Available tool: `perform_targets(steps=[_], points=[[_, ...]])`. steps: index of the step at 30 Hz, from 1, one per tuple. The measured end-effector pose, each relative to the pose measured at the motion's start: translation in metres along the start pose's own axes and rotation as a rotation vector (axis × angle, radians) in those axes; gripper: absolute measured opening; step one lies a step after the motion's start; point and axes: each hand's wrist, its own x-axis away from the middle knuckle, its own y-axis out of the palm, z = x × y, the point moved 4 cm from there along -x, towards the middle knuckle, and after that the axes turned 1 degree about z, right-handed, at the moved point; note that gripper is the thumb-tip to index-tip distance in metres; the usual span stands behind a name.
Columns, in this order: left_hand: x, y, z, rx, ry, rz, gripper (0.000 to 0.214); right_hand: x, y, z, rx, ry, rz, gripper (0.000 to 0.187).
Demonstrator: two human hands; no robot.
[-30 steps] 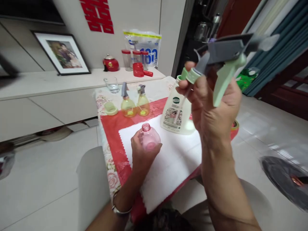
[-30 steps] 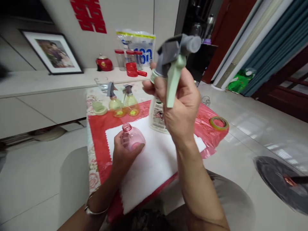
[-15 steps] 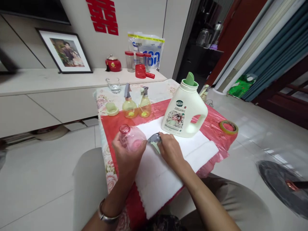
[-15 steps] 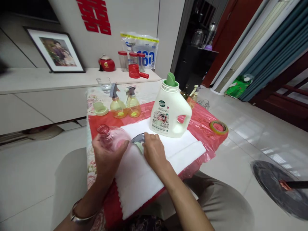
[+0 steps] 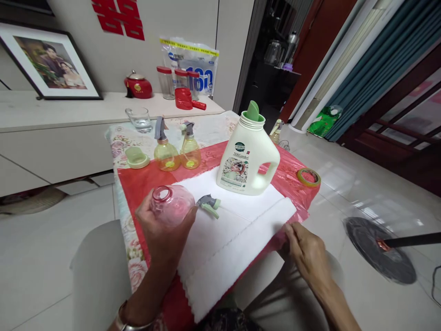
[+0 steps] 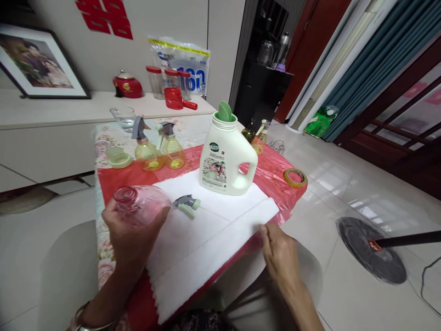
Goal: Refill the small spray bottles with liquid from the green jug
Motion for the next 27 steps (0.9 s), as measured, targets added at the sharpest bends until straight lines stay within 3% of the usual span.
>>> perform_targets(steps=[5, 11, 14, 21, 27], points=[[0.001, -0.002, 0.004, 0.011, -0.072, 0.054, 0.097, 0.015, 0.027, 0.100, 0.216, 0.213, -0.204, 0.032], [0.000, -0.004, 0.016, 0.039, -0.030, 0.061, 0.095, 0.003, 0.053, 0.169, 0.224, 0.303, -0.491, 0.062], [-0.004, -0.004, 0.022, 0.053, -0.017, 0.057, 0.095, 0.005, 0.056, 0.177, 0.244, 0.289, -0.491, 0.071], [-0.024, 0.013, 0.030, 0.133, 0.017, 0.020, 0.090, 0.037, 0.065, 0.163, 0.353, 0.154, -0.259, 0.086], [-0.040, 0.032, 0.029, 0.185, 0.077, 0.014, 0.088, 0.058, 0.051, 0.144, 0.153, -0.110, -0.216, 0.058]])
